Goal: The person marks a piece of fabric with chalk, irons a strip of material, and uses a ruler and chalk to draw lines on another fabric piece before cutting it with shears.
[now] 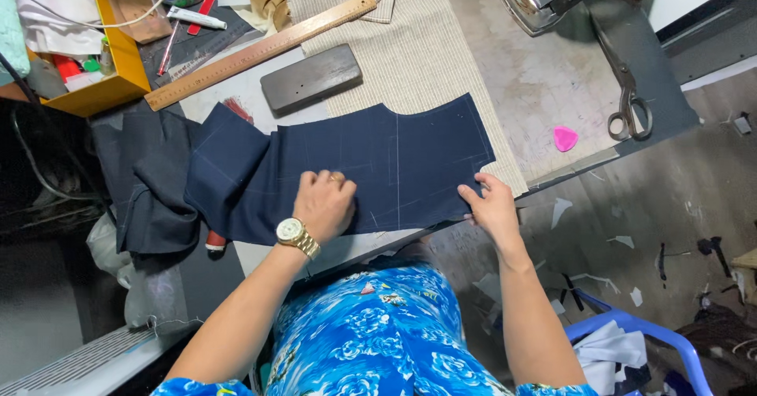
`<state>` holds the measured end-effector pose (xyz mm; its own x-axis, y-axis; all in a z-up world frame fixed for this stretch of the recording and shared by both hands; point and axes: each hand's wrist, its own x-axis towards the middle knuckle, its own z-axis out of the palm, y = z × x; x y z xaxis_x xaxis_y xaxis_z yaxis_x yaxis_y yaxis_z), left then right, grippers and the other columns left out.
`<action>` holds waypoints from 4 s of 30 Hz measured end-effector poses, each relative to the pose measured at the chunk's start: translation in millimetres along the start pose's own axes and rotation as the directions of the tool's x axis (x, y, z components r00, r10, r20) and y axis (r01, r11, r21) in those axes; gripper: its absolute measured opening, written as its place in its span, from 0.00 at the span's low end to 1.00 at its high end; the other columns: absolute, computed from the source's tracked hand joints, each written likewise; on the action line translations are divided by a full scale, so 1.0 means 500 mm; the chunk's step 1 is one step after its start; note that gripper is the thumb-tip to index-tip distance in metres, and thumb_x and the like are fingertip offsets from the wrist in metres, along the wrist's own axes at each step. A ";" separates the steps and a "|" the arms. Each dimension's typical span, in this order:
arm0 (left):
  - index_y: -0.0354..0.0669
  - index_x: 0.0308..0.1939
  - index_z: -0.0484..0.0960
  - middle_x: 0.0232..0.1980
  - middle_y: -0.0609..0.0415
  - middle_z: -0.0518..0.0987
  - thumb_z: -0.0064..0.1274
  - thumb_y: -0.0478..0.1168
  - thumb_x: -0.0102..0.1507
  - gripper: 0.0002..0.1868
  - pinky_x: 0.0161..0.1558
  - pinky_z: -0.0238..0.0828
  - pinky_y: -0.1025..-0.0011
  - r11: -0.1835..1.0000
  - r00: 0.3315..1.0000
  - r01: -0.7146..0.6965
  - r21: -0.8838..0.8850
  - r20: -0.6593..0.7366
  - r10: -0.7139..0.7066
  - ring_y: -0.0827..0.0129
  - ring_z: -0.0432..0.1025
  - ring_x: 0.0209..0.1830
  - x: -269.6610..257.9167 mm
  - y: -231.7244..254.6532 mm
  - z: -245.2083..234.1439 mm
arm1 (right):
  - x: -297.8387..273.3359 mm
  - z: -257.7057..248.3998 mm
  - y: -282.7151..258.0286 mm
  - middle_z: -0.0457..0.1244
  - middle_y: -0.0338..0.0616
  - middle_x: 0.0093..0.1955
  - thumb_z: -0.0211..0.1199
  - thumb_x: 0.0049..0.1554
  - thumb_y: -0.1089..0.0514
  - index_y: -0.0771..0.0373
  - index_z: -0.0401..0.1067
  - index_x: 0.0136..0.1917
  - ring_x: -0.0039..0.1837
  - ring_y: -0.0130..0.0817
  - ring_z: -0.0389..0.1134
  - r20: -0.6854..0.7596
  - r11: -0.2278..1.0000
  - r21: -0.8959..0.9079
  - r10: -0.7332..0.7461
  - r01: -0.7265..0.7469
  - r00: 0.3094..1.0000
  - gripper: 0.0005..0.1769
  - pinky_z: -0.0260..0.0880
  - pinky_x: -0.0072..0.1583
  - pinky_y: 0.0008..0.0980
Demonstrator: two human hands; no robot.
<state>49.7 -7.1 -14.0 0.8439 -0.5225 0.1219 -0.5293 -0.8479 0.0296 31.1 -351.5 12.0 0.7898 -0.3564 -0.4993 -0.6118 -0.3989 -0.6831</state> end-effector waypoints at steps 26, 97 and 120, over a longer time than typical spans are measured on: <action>0.51 0.37 0.79 0.32 0.58 0.69 0.56 0.39 0.62 0.02 0.35 0.60 0.65 0.966 0.985 -0.050 -0.254 -0.170 0.006 0.63 0.68 0.34 -0.066 0.076 0.022 | 0.033 0.018 0.084 0.73 0.39 0.43 0.70 0.60 0.41 0.59 0.73 0.68 0.52 0.45 0.74 -0.173 0.949 -0.311 -0.109 0.051 0.979 0.29 0.72 0.55 0.47; 0.58 0.55 0.83 0.38 0.53 0.76 0.55 0.52 0.63 0.17 0.31 0.73 0.63 0.762 0.768 0.627 0.162 -0.294 -0.569 0.60 0.76 0.37 0.120 -0.062 0.058 | 0.169 0.071 0.000 0.59 0.54 0.77 0.53 0.69 0.53 0.62 0.74 0.60 0.77 0.49 0.58 0.032 0.298 -0.677 -0.902 0.673 0.431 0.15 0.52 0.77 0.52; 0.55 0.52 0.81 0.46 0.56 0.77 0.51 0.43 0.65 0.12 0.50 0.66 0.65 0.947 0.932 0.271 -0.175 -0.200 -0.303 0.63 0.73 0.49 0.087 0.042 -0.008 | 0.267 -0.169 0.046 0.68 0.54 0.65 0.62 0.66 0.58 0.65 0.77 0.55 0.69 0.47 0.67 -0.211 0.485 -0.675 -0.849 0.555 0.485 0.09 0.64 0.73 0.45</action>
<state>74.8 -47.0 -4.0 0.9292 -0.2117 0.3028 -0.2879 -0.9285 0.2344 118.6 -479.6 -25.4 0.8928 -0.0127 0.4502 0.1118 -0.9621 -0.2489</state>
